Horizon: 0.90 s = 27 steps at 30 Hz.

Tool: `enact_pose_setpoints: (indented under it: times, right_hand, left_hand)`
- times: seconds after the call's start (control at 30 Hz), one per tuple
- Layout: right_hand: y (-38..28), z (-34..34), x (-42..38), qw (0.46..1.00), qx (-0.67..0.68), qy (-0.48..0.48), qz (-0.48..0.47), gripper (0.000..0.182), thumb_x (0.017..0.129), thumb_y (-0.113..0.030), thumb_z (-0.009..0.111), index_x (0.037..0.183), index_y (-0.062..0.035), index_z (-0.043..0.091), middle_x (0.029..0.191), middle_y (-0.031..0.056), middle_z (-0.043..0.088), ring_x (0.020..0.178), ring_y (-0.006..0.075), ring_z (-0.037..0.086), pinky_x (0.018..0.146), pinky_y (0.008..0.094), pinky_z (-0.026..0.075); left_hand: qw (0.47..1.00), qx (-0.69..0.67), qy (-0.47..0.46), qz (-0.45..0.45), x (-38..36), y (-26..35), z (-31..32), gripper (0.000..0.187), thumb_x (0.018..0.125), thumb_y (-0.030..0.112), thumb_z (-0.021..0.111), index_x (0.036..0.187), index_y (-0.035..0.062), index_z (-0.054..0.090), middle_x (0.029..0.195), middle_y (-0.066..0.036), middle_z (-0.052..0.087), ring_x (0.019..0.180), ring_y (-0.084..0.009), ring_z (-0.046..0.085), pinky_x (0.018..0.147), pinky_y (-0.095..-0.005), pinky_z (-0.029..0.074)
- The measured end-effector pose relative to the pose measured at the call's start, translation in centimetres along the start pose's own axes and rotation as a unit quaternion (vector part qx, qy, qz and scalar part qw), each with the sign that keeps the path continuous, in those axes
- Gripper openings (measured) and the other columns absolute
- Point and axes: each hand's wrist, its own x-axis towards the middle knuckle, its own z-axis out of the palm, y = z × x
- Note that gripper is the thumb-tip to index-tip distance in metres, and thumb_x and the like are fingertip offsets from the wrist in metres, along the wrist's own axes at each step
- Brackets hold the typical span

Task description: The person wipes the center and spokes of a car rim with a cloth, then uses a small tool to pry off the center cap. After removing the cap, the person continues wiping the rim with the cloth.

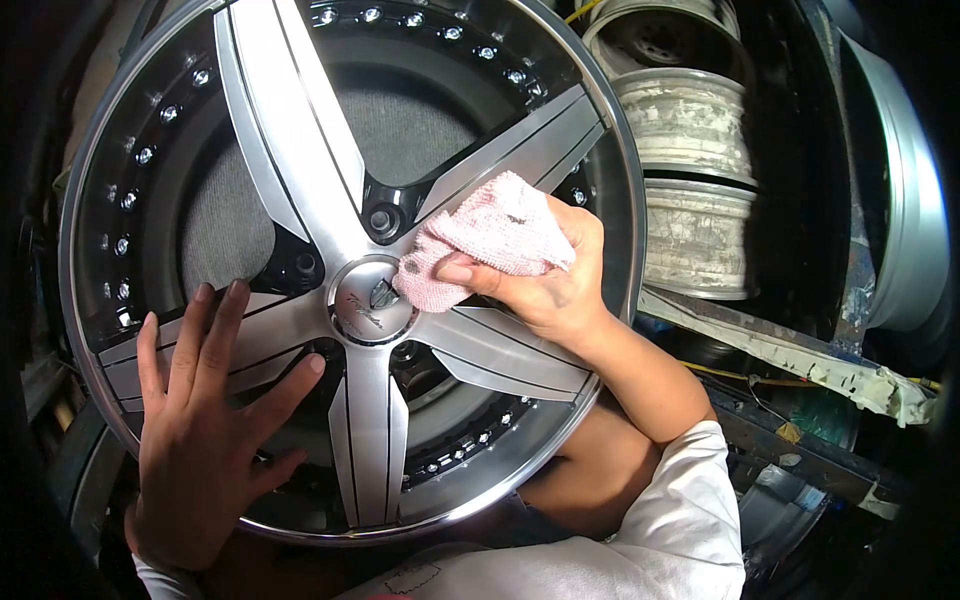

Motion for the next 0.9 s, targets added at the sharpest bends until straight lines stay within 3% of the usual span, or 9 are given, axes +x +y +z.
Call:
enact_pose_setpoints:
  times: [0.9]
  right_hand:
    - [0.26,-0.34,-0.01,1.000,0.002,-0.005,-0.013,0.032,0.069,0.006,0.075,0.098,0.0058,0.063,0.088,0.0098,0.069,0.078,0.0137,0.066,0.073,0.0256,0.053]
  left_hand:
    - [1.000,0.003,0.004,0.002,0.09,-0.07,0.18,0.079,0.045,0.024,0.088,0.118,0.0309,0.058,0.144,-0.018,0.028,0.133,-0.0410,0.029,0.101,-0.0675,0.023]
